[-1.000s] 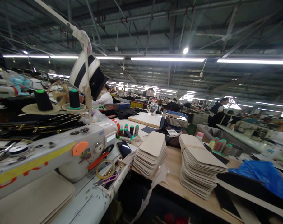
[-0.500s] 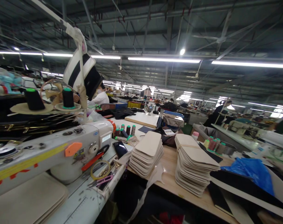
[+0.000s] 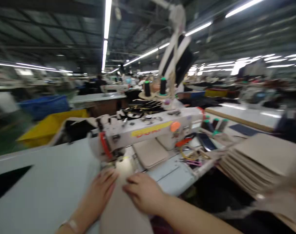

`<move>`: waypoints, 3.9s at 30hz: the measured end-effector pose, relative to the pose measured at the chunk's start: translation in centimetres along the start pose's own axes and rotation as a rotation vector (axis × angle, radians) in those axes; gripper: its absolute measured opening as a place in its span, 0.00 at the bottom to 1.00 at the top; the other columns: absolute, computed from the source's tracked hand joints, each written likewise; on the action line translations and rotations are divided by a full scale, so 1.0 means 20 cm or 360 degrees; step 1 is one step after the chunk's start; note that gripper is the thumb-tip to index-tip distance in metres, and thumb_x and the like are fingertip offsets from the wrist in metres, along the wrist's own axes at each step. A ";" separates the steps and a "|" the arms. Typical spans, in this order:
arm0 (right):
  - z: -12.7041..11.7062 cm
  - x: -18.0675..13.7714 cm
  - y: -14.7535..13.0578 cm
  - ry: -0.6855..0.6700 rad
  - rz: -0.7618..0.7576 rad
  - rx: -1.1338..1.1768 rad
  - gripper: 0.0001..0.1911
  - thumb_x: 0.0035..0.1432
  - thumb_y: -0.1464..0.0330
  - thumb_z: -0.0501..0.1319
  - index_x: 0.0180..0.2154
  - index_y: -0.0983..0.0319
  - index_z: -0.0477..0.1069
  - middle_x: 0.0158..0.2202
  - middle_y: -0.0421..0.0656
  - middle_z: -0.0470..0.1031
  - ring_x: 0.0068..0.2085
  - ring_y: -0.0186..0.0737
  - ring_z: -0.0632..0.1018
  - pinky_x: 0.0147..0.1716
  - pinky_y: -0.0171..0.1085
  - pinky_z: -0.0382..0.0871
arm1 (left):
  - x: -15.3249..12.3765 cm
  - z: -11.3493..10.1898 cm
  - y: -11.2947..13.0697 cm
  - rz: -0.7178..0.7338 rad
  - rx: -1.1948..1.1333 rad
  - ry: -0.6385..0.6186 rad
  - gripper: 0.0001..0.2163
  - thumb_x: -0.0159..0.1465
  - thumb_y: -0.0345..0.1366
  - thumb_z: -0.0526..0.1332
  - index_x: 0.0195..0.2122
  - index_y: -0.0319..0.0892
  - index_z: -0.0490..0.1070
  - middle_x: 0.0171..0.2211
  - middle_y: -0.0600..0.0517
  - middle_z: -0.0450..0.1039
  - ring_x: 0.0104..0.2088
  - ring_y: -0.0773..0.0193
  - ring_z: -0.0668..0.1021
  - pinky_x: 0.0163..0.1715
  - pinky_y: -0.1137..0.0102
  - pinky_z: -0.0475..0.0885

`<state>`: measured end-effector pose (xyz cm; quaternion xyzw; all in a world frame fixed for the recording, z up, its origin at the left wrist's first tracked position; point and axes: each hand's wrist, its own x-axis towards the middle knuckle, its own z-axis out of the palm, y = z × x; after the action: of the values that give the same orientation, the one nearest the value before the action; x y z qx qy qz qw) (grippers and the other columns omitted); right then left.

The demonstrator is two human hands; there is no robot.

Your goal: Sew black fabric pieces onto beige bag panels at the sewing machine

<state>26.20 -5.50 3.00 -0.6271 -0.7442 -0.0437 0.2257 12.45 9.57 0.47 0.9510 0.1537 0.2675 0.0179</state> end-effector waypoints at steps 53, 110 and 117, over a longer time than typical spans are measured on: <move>0.30 0.18 0.22 -0.0015 -0.0027 -0.0003 0.20 0.67 0.65 0.51 0.58 0.56 0.64 0.58 0.46 0.67 0.57 0.46 0.69 0.57 0.50 0.64 | 0.06 -0.03 -0.40 -0.1148 -0.0160 -0.0431 0.09 0.59 0.41 0.65 0.31 0.39 0.73 0.32 0.48 0.74 0.39 0.57 0.75 0.37 0.67 0.67; 0.60 0.10 0.48 0.0043 -0.0163 -0.0140 0.29 0.63 0.57 0.51 0.65 0.44 0.53 0.66 0.38 0.56 0.60 0.53 0.67 0.55 0.55 0.66 | -0.53 -0.96 -1.06 -0.1203 0.1025 -0.0841 0.05 0.66 0.34 0.58 0.41 0.43 0.72 0.47 0.45 0.70 0.55 0.53 0.69 0.58 0.56 0.58; 0.51 0.13 0.40 0.0034 -0.0118 -0.0107 0.27 0.64 0.55 0.49 0.64 0.45 0.56 0.64 0.40 0.60 0.60 0.51 0.67 0.56 0.54 0.65 | -0.50 -0.70 -0.42 -0.0958 0.0907 -0.1041 0.12 0.69 0.32 0.51 0.49 0.37 0.69 0.44 0.40 0.73 0.40 0.54 0.78 0.40 0.62 0.71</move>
<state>30.75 2.08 -6.86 -0.6058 -0.7626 -0.0836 0.2106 -5.18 13.93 6.46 0.8657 0.4732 -0.1126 -0.1182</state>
